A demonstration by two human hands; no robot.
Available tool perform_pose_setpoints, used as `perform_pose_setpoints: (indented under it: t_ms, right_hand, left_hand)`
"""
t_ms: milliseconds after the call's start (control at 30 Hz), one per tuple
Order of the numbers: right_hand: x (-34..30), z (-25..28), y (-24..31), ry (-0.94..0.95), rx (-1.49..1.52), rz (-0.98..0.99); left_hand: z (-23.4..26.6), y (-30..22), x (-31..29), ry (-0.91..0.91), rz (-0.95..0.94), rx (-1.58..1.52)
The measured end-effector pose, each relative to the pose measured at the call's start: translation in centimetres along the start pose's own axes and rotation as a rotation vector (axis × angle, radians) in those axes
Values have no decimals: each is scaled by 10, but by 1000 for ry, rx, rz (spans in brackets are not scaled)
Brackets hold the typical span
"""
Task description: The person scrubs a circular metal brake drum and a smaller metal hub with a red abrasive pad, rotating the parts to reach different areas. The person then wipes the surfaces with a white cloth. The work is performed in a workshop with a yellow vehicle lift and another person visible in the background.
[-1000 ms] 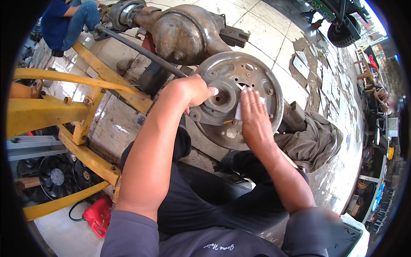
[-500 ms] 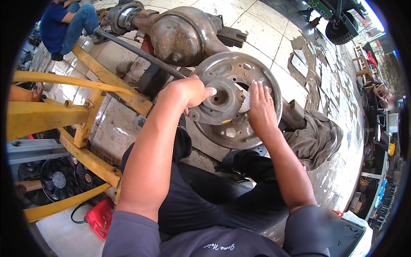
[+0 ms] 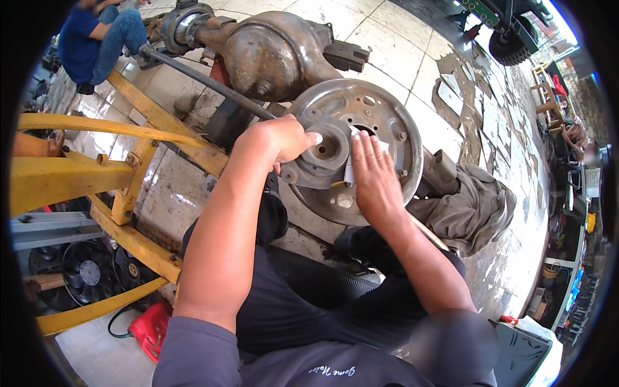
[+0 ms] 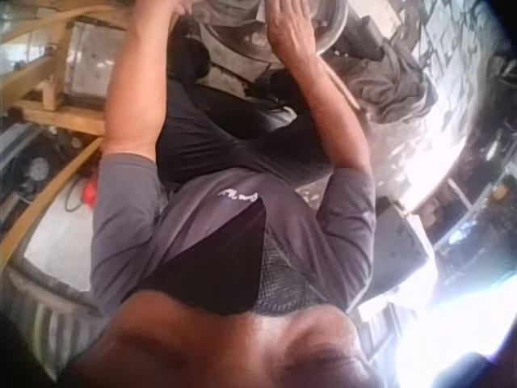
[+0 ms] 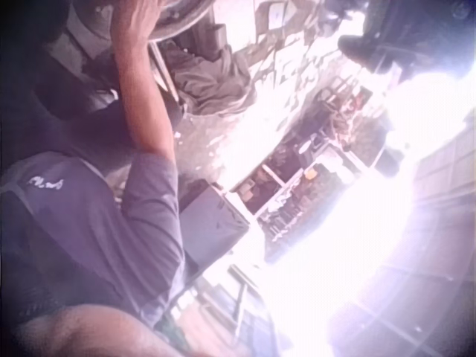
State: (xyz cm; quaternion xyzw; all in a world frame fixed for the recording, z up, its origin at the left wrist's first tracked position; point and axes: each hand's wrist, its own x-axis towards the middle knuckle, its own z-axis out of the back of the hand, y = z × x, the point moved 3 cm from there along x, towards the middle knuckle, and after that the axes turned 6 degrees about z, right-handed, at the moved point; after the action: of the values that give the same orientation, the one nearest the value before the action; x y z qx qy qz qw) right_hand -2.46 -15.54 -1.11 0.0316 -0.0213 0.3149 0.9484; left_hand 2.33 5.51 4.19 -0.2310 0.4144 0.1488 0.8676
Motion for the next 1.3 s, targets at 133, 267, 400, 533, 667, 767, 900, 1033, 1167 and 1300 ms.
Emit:
perform_pose_setpoints:
  t_ms: [133, 267, 400, 533, 667, 767, 900, 1033, 1167, 1300]
  right_hand:
    - [18, -8, -28, 3, -94, -145]
    - [12, 10, -26, -52, -24, -64]
    - [12, -9, -16, -13, 48, -13]
    - [18, 0, -40, 42, -16, -127]
    - [7, 3, -10, 36, 37, 35]
    - [13, -5, -19, 26, 12, -40]
    - [10, 10, -32, -7, -6, -70]
    - [1, -2, -9, 63, 63, -5]
    - [15, 1, -41, 1, 54, -114]
    - [10, 35, -59, -172, 151, -128]
  left_hand:
    - [2, 2, 4, 28, -38, -24]
    - [2, 7, 6, 31, -37, -28]
    - [1, 1, 4, 36, -32, -38]
    - [3, 3, 3, 34, -32, -22]
    - [0, 5, 8, 29, -27, -18]
    - [-1, 3, 6, 15, -55, -24]
    - [3, 7, 3, 22, -41, -11]
    - [2, 3, 5, 15, -48, -33]
    - [-1, 2, 5, -73, -98, -1]
    - [-2, 5, 7, -240, -251, 137]
